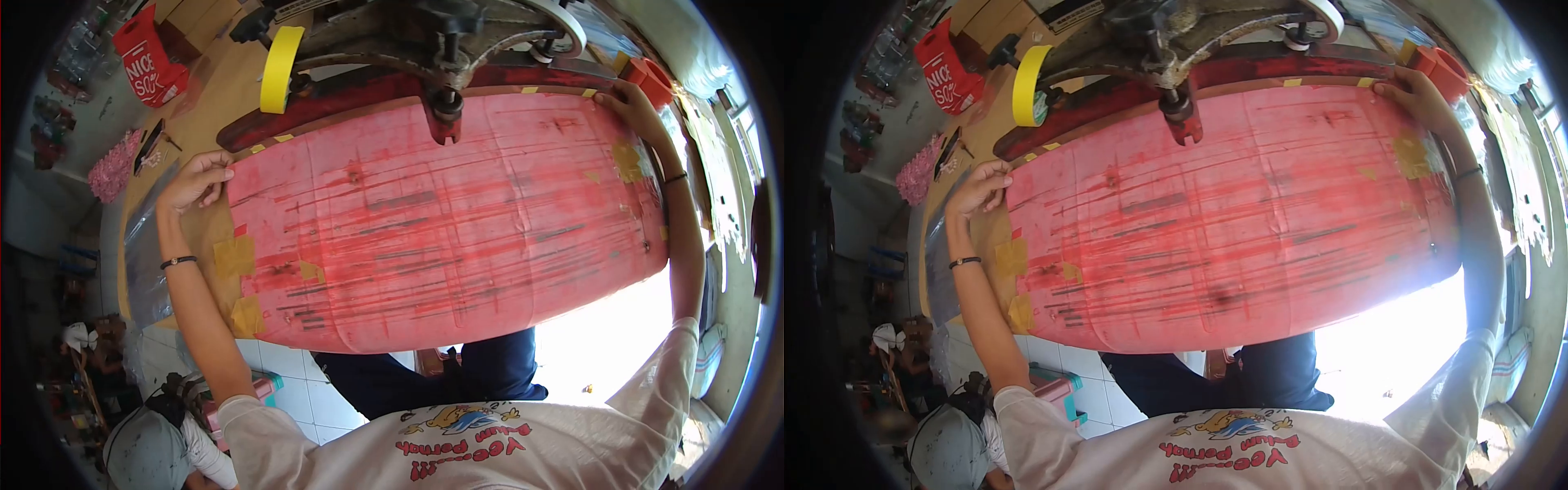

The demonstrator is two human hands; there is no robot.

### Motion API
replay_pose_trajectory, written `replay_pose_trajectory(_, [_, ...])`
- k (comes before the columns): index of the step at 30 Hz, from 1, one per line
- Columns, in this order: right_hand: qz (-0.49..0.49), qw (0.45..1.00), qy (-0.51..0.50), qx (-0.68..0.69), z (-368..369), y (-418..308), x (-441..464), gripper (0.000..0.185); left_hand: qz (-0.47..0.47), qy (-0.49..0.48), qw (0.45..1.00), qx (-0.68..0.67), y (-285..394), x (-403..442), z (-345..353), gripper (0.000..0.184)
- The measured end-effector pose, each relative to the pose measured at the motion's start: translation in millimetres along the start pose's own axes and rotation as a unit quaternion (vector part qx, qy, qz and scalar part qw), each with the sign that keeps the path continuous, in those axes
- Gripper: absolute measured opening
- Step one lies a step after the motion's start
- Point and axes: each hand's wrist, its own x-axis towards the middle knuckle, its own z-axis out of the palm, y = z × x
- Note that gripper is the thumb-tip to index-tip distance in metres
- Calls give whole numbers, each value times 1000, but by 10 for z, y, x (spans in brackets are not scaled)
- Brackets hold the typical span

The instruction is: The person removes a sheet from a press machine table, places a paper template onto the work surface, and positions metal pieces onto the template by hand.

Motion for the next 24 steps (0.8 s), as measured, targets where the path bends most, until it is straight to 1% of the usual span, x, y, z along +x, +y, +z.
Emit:
replay_pose_trajectory(4, [-1,999,-37,-26,-46,40,62,29,6,4,1000,20,11,30,1,12])
replay_pose_trajectory(8, [-1,999,4,-42,-15,60,9,30,4,32,999,18,61,4,66,15])
replay_pose_trajectory(10, [-26,999,34,-9,2,134,-30,30,3,52,998,20,35,0,84,17])
replay_pose_trajectory(12, [-50,997,61,5,12,163,-112,30,7,76,996,41,13,8,102,19])
replay_pose_trajectory(14, [-74,994,83,-3,-21,119,-184,30,23,128,990,48,27,-27,181,21])
replay_pose_trajectory(15, [-75,995,69,-14,-75,153,-169,29,31,156,986,50,49,-45,235,21])
replay_pose_trajectory(18, [-85,994,63,25,-121,189,-266,35,51,184,980,51,-13,-103,289,22])
replay_pose_trajectory(21, [-93,994,55,-9,-187,162,-353,41,35,153,984,78,28,-139,252,24])
replay_pose_trajectory(24, [-18,999,38,-26,-236,143,-382,40,17,99,987,126,68,-121,202,29])
